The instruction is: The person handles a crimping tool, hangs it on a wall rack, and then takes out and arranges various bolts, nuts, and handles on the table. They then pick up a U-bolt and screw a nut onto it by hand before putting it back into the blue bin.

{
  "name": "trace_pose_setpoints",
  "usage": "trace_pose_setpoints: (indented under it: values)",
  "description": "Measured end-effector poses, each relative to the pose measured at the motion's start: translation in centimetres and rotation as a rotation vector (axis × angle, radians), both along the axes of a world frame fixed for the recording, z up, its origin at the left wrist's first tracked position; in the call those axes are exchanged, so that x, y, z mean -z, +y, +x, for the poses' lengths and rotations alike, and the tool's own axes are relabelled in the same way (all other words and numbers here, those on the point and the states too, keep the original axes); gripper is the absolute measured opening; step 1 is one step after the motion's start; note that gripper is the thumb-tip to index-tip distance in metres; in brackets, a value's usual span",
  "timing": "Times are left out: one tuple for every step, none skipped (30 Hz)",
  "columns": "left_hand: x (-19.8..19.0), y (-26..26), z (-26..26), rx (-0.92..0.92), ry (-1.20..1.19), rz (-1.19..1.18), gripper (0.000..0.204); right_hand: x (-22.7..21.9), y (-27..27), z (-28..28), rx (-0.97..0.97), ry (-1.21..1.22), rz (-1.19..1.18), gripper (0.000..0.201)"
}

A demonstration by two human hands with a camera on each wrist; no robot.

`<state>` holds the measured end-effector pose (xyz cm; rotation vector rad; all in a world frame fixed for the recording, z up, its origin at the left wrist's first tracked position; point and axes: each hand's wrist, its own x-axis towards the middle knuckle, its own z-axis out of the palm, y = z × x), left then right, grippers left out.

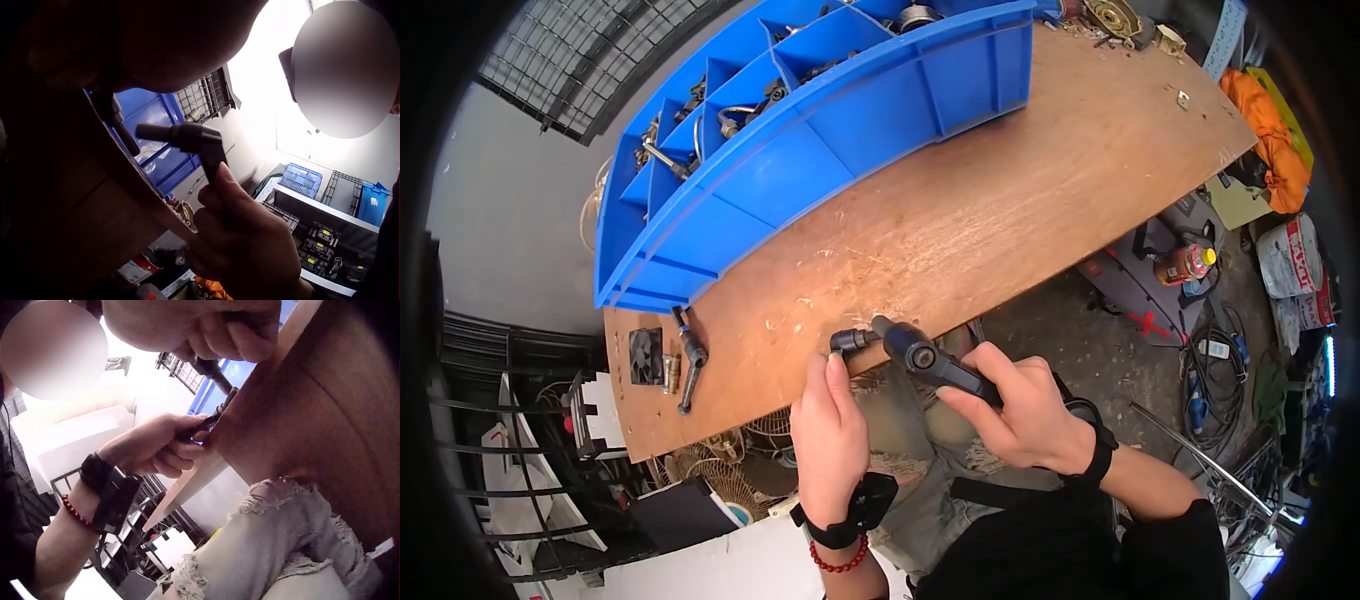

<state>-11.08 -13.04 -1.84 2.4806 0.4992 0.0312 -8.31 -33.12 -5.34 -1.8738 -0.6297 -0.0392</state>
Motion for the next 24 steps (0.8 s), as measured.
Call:
trace_pose_setpoints:
  values:
    - [0.0,0.0,0.0,0.002,-0.006,0.002,0.03,-0.2,-0.1,-0.1,0.0,-0.036,0.014,0.02]
    - [0.0,0.0,-0.1,0.001,-0.008,0.003,0.03,-0.2,-0.1,-0.3,-0.003,-0.068,0.028,0.02]
    - [0.1,0.1,-0.2,0.006,-0.017,0.015,0.03,0.1,-0.1,-0.5,0.001,-0.154,0.074,0.02]
    - [0.2,0.1,-0.3,0.013,-0.027,0.027,0.03,0.5,-0.2,-0.8,0.009,-0.241,0.12,0.02]
    - [0.2,0.1,-0.2,0.026,-0.044,0.038,0.029,0.7,-0.2,-0.9,0.022,-0.335,0.165,0.02]
    - [0.2,0.1,-0.1,0.025,-0.038,0.033,0.029,0.6,0.1,-0.6,0.043,-0.445,0.185,0.021]
    - [0.2,0.2,0.0,0.025,-0.03,0.028,0.029,0.9,0.1,-0.4,0.018,-0.384,0.126,0.021]
    - [0.2,0.2,-0.1,0.025,-0.021,0.022,0.029,1.5,0.2,-0.2,-0.008,-0.32,0.067,0.021]
    - [0.3,0.2,-0.1,0.02,-0.026,0.017,0.029,2.2,0.4,-0.1,-0.035,-0.257,0.01,0.02]
    - [0.3,0.2,0.0,0.013,-0.03,0.012,0.029,2.8,1.1,-0.2,-0.007,-0.015,-0.021,0.02]
    - [0.3,0.2,0.0,0.002,-0.035,0.011,0.029,2.8,1.2,-0.6,0.014,0.018,0.001,0.021]
    - [0.3,0.2,0.2,0.002,-0.033,0.024,0.029,2.7,1.1,-1.0,0.033,0.052,0.024,0.021]
    - [0.2,0.1,0.2,-0.001,-0.026,0.035,0.029,2.7,0.9,-1.3,0.049,0.091,0.044,0.021]
    - [0.2,0.1,0.2,-0.004,-0.016,0.042,0.029,2.8,0.6,-1.6,0.032,-0.013,0.082,0.022]
    - [0.2,0.1,0.1,-0.005,-0.006,0.037,0.029,2.7,0.6,-1.8,0.038,-0.092,0.093,0.022]
    - [0.2,0.2,0.1,-0.001,-0.004,0.03,0.028,2.5,0.6,-1.8,0.048,-0.179,0.101,0.021]
    - [0.2,0.1,0.3,0.006,-0.003,0.023,0.028,2.3,0.7,-1.7,0.061,-0.267,0.109,0.021]
    - [0.3,0.1,0.3,0.008,-0.003,0.016,0.028,2.3,0.8,-1.8,0.045,-0.19,0.104,0.022]
    - [0.3,0.2,0.3,0.008,-0.003,0.012,0.028,2.0,1.2,-1.7,0.056,-0.069,0.094,0.021]
    - [0.3,0.3,0.3,0.004,-0.005,0.011,0.028,1.6,1.7,-1.5,0.065,0.05,0.086,0.02]
    - [0.2,0.2,0.3,0.006,-0.007,0.01,0.029,1.2,2.1,-1.3,0.071,0.169,0.08,0.02]
    - [0.2,0.2,0.2,0.005,-0.007,0.01,0.029,1.2,2.0,-1.5,0.088,0.11,0.075,0.019]
    - [0.2,0.2,0.2,0.004,-0.003,0.008,0.029,1.4,2.0,-1.6,0.109,-0.007,0.099,0.019]
    - [0.1,0.2,0.1,-0.007,0.013,-0.001,0.031,1.6,1.8,-1.9,0.129,-0.122,0.12,0.019]
